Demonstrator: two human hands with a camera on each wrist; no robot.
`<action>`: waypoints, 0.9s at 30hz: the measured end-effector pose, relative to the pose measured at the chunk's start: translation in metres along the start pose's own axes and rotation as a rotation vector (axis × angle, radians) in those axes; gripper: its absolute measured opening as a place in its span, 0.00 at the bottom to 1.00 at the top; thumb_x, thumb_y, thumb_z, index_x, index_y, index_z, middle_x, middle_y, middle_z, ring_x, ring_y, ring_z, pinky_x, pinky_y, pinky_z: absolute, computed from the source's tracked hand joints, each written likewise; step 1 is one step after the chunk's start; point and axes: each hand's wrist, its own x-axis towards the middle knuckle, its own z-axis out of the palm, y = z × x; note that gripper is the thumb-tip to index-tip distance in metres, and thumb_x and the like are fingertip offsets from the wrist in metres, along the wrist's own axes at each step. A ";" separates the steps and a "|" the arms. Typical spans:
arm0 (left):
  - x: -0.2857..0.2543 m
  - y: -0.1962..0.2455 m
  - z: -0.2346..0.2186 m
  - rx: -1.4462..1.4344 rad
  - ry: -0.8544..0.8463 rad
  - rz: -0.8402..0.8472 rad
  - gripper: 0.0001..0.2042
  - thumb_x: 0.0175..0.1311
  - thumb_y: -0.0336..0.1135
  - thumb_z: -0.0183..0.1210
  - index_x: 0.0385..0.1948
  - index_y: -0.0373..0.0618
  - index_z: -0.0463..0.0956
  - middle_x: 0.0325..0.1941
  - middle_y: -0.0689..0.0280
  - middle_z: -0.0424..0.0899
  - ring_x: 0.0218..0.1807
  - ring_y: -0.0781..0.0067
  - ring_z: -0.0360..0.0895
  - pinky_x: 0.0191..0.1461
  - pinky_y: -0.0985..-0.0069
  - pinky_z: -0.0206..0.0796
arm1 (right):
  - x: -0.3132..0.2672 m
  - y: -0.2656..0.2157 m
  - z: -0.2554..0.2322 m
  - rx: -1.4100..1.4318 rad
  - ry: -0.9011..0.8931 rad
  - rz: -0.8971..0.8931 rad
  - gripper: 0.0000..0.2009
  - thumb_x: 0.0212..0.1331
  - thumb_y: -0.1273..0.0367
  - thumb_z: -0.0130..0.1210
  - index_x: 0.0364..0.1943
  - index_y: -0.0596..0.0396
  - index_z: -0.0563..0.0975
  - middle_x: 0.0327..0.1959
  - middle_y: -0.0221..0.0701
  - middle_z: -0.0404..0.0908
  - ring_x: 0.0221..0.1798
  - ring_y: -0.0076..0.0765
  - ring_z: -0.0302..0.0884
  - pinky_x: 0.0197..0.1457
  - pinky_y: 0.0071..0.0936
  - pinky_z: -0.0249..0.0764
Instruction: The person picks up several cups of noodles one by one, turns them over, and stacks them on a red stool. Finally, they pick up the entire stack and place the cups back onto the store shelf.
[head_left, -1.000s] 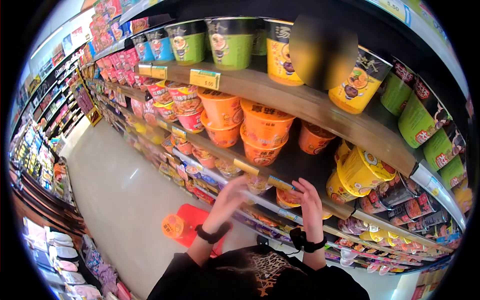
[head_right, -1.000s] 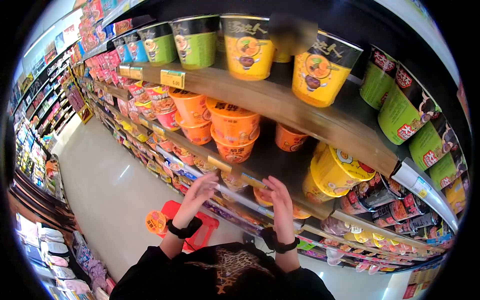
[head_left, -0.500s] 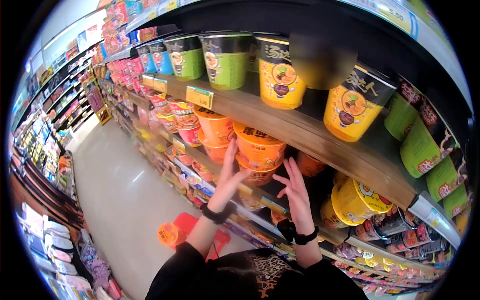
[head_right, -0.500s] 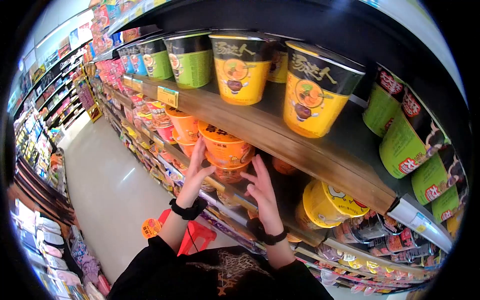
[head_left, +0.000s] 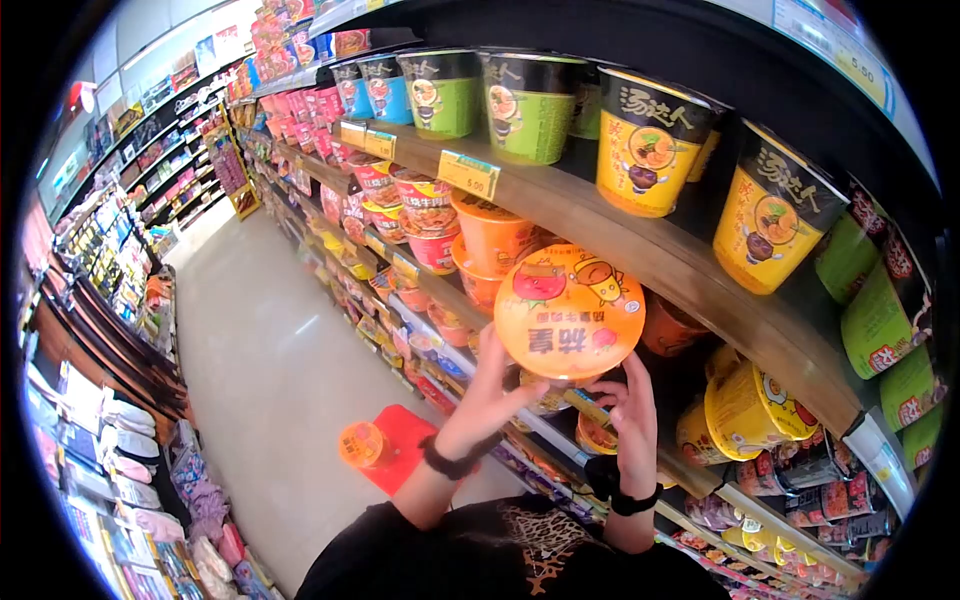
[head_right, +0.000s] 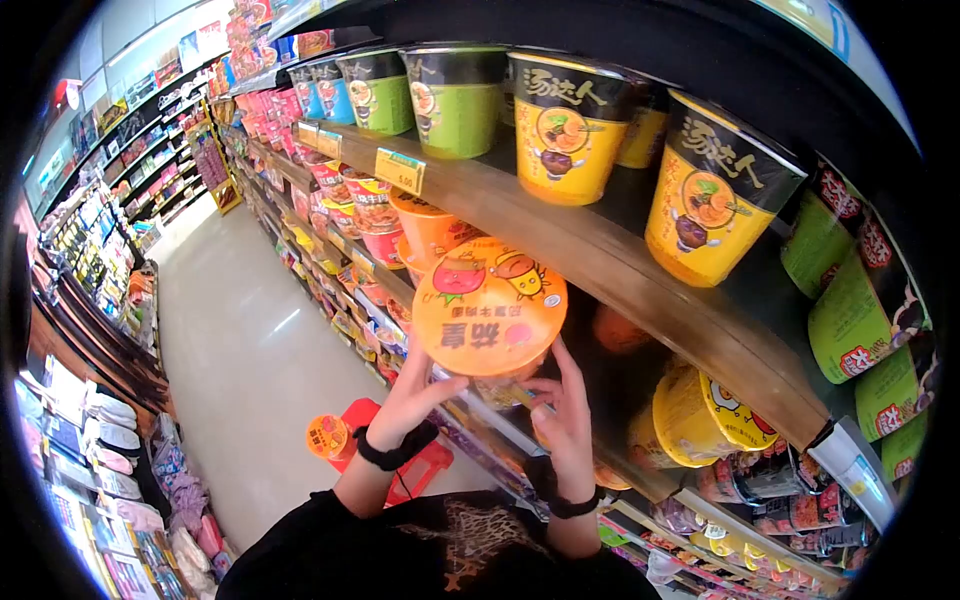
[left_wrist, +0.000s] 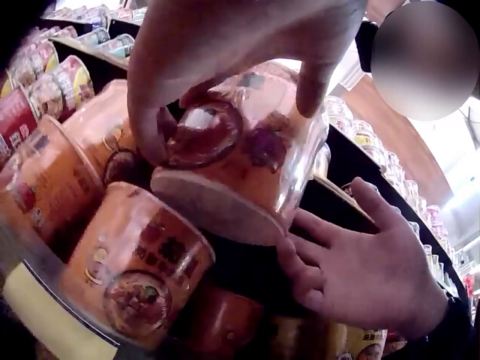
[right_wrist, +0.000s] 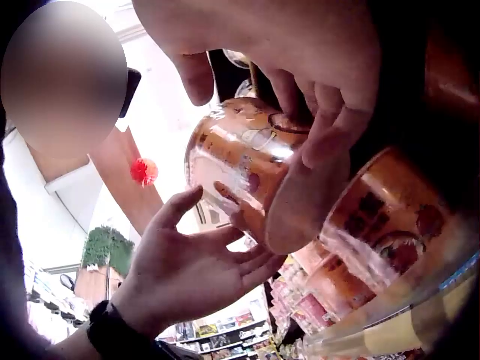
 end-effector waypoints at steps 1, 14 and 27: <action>-0.008 0.002 -0.005 0.065 -0.013 0.008 0.37 0.50 0.33 0.63 0.63 0.40 0.53 0.63 0.57 0.54 0.67 0.56 0.49 0.71 0.63 0.37 | -0.004 -0.001 0.005 -0.039 -0.021 -0.021 0.41 0.51 0.60 0.56 0.68 0.58 0.51 0.70 0.34 0.53 0.53 0.29 0.70 0.53 0.25 0.64; -0.125 0.081 -0.089 -0.231 0.232 -0.287 0.39 0.51 0.27 0.64 0.64 0.39 0.49 0.64 0.59 0.62 0.64 0.69 0.61 0.65 0.69 0.55 | -0.041 0.002 0.117 -0.021 -0.302 -0.030 0.36 0.50 0.65 0.58 0.64 0.63 0.58 0.65 0.39 0.61 0.69 0.36 0.54 0.69 0.34 0.49; -0.228 0.116 -0.168 -0.387 0.564 -0.071 0.41 0.57 0.42 0.59 0.67 0.41 0.42 0.68 0.60 0.57 0.67 0.67 0.58 0.67 0.67 0.54 | -0.067 0.023 0.239 0.253 -0.574 0.017 0.33 0.53 0.66 0.57 0.62 0.64 0.58 0.66 0.41 0.58 0.67 0.39 0.57 0.66 0.37 0.56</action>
